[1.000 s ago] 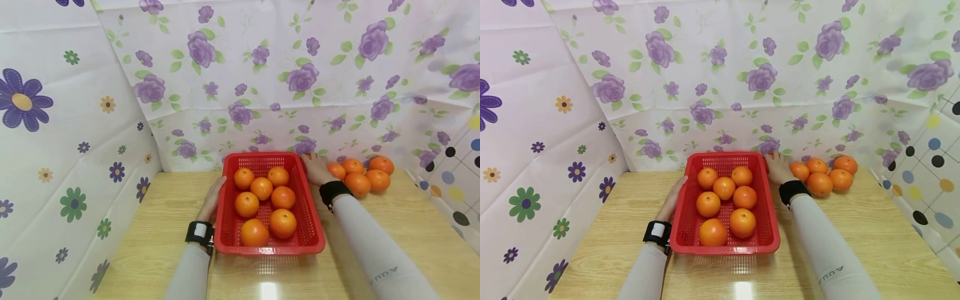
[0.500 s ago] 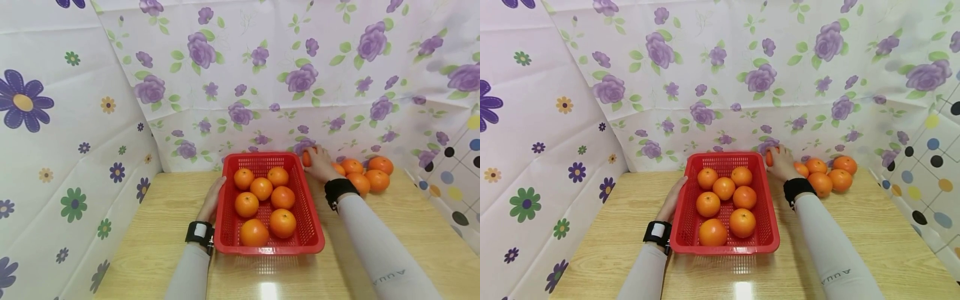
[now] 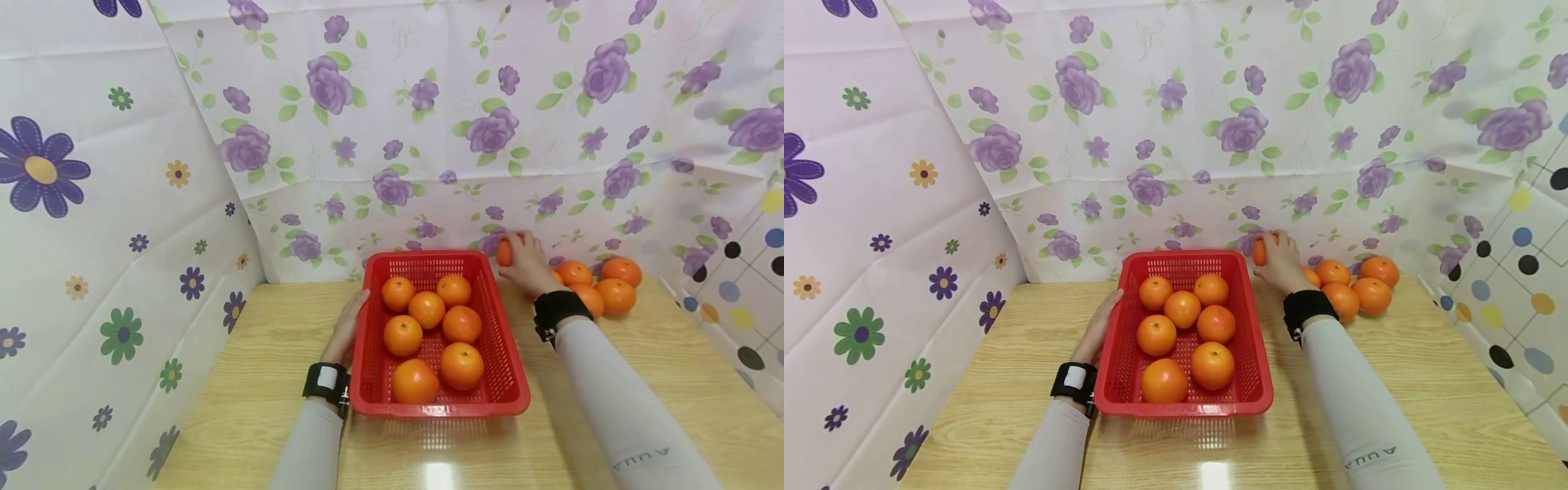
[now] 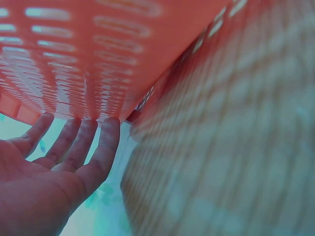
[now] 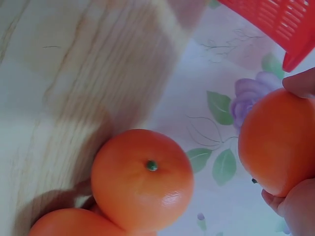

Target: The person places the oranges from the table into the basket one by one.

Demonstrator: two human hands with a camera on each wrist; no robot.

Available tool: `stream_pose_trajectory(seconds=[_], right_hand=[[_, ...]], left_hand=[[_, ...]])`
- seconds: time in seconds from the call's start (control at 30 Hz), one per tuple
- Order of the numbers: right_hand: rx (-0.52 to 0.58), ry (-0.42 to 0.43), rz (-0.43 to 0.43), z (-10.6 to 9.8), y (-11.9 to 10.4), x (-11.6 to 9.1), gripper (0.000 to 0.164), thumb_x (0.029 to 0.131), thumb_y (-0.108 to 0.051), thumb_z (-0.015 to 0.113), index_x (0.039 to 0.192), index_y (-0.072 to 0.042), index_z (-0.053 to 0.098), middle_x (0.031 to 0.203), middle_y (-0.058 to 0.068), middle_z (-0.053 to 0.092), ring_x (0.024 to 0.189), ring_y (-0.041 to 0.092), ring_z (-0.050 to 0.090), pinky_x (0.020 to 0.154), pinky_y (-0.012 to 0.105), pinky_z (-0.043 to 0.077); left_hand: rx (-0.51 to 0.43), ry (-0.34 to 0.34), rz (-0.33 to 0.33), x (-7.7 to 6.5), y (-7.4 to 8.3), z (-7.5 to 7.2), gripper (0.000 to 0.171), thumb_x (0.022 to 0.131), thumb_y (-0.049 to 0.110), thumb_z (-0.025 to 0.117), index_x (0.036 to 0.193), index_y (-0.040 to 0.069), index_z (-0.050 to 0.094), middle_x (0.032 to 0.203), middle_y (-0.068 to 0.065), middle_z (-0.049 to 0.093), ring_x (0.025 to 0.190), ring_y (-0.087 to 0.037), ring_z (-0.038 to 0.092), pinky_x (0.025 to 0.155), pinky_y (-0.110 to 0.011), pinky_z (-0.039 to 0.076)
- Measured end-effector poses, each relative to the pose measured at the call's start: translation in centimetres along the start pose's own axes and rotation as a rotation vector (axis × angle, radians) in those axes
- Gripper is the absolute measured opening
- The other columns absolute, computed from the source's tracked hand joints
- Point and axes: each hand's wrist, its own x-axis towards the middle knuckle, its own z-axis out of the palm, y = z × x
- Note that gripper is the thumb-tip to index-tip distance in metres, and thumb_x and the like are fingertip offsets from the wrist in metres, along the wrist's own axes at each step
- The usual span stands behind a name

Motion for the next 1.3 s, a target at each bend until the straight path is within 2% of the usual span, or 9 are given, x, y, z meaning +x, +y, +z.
stream_pose_trajectory(seconds=[0.27, 0.57, 0.83, 1.07, 1.3], right_hand=[[0.022, -0.002, 0.006, -0.7, -0.5, 0.1, 0.064, 0.087, -0.006, 0.076, 0.143, -0.002, 0.045, 0.148, 0.035, 0.029, 0.136, 0.057, 0.027, 0.107, 0.07, 0.03], [0.051, 0.042, -0.023, -1.0, -1.1, 0.3, 0.064, 0.085, -0.006, 0.076, 0.143, -0.002, 0.049, 0.147, 0.035, 0.031, 0.135, 0.057, 0.03, 0.109, 0.07, 0.027], [0.08, 0.037, -0.015, -1.9, -3.3, 0.1, 0.067, 0.086, -0.012, 0.08, 0.144, -0.002, 0.048, 0.147, 0.031, 0.031, 0.133, 0.053, 0.031, 0.105, 0.068, 0.031], [0.092, 0.014, -0.033, -2.5, -5.3, -0.1, 0.066, 0.083, -0.007, 0.073, 0.145, -0.004, 0.048, 0.145, 0.031, 0.033, 0.131, 0.052, 0.032, 0.102, 0.066, 0.036], [0.124, 0.007, -0.048, -2.8, -7.5, -0.2, 0.066, 0.082, -0.007, 0.073, 0.143, -0.007, 0.05, 0.144, 0.028, 0.035, 0.129, 0.049, 0.036, 0.095, 0.064, 0.045]], left_hand=[[0.016, 0.013, -0.024, -0.1, 0.1, 0.1, 0.064, 0.105, 0.055, 0.052, 0.155, 0.016, 0.041, 0.151, -0.015, 0.052, 0.139, -0.038, 0.049, 0.112, -0.056, 0.044], [0.01, 0.008, -0.021, 0.0, 0.0, -0.1, 0.061, 0.107, 0.052, 0.05, 0.155, 0.015, 0.041, 0.152, -0.016, 0.05, 0.14, -0.038, 0.047, 0.115, -0.055, 0.042], [-0.004, 0.014, -0.031, 0.1, 0.1, 0.0, 0.062, 0.107, 0.051, 0.051, 0.156, 0.015, 0.041, 0.152, -0.014, 0.05, 0.14, -0.037, 0.047, 0.116, -0.055, 0.041], [0.02, 0.018, -0.037, 0.0, 0.1, 0.0, 0.065, 0.106, 0.054, 0.051, 0.157, 0.014, 0.039, 0.152, -0.015, 0.05, 0.14, -0.039, 0.046, 0.115, -0.056, 0.041], [0.041, 0.035, -0.04, 0.0, 0.1, 0.1, 0.065, 0.105, 0.056, 0.051, 0.156, 0.016, 0.041, 0.151, -0.014, 0.051, 0.139, -0.037, 0.049, 0.113, -0.053, 0.044]])
